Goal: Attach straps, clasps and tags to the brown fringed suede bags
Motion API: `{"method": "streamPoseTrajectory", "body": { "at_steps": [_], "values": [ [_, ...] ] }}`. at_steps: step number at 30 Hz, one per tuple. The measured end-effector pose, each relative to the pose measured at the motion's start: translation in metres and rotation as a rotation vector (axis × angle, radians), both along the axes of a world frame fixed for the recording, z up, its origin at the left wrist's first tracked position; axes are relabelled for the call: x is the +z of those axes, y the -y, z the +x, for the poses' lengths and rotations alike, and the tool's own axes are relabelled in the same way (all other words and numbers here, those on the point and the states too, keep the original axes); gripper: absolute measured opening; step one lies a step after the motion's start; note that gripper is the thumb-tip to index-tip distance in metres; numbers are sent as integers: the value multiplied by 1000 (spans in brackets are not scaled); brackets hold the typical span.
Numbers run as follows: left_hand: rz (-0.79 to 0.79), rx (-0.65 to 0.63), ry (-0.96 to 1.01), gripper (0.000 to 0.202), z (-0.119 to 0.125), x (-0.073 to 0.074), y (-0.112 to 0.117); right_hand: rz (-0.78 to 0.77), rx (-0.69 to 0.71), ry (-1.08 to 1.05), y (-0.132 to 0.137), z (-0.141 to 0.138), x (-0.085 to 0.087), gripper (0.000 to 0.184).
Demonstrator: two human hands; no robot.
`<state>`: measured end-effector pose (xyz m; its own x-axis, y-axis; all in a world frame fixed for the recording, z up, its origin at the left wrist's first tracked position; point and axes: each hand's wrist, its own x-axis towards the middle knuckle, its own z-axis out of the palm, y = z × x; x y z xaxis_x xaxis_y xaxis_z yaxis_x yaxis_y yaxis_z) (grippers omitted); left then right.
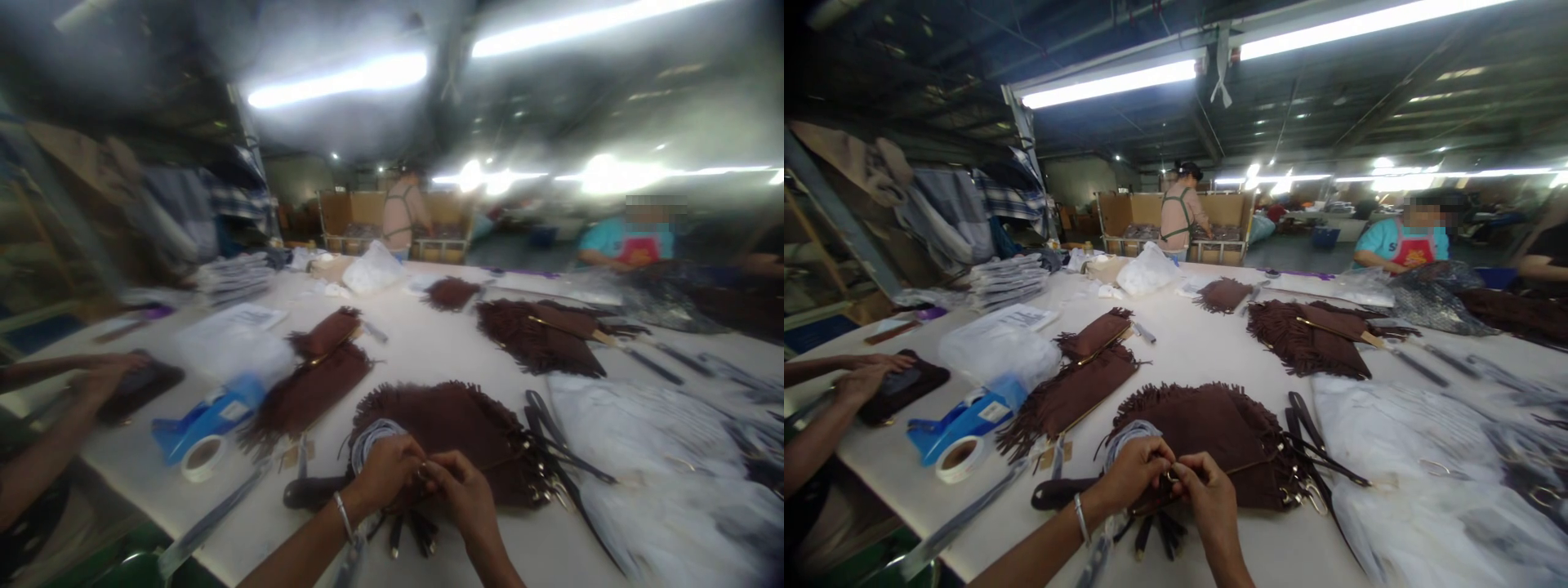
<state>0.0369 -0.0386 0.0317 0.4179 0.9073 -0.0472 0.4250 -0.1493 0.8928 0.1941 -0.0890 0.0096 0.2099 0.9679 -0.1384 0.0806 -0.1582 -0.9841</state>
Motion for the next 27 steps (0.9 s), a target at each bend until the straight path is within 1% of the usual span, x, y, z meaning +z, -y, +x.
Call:
{"method": "streamPoseTrajectory", "body": {
  "at_steps": [3, 6, 11, 16, 21, 27],
  "values": [
    [13, 1, -26, 22, 0, 6, 2, 3, 22, 34, 0, -1, 0, 27],
    [23, -1, -78, 21, 0, 11, 2, 2, 15, 42, 0, -4, 4, 27],
    [34, -6, -92, 21, 0, 10, 2, 13, 9, -12, -1, -6, 7, 27],
    [40, 19, -83, 17, 1, 6, 3, 12, 49, -101, -3, -4, 0, 31],
    [66, 27, -108, 16, 2, 7, 2, 4, 76, -195, -4, 0, -10, 36],
    [100, 16, -159, 16, 2, 9, 3, -55, 23, -333, -3, 2, -19, 40]
  ]
}}
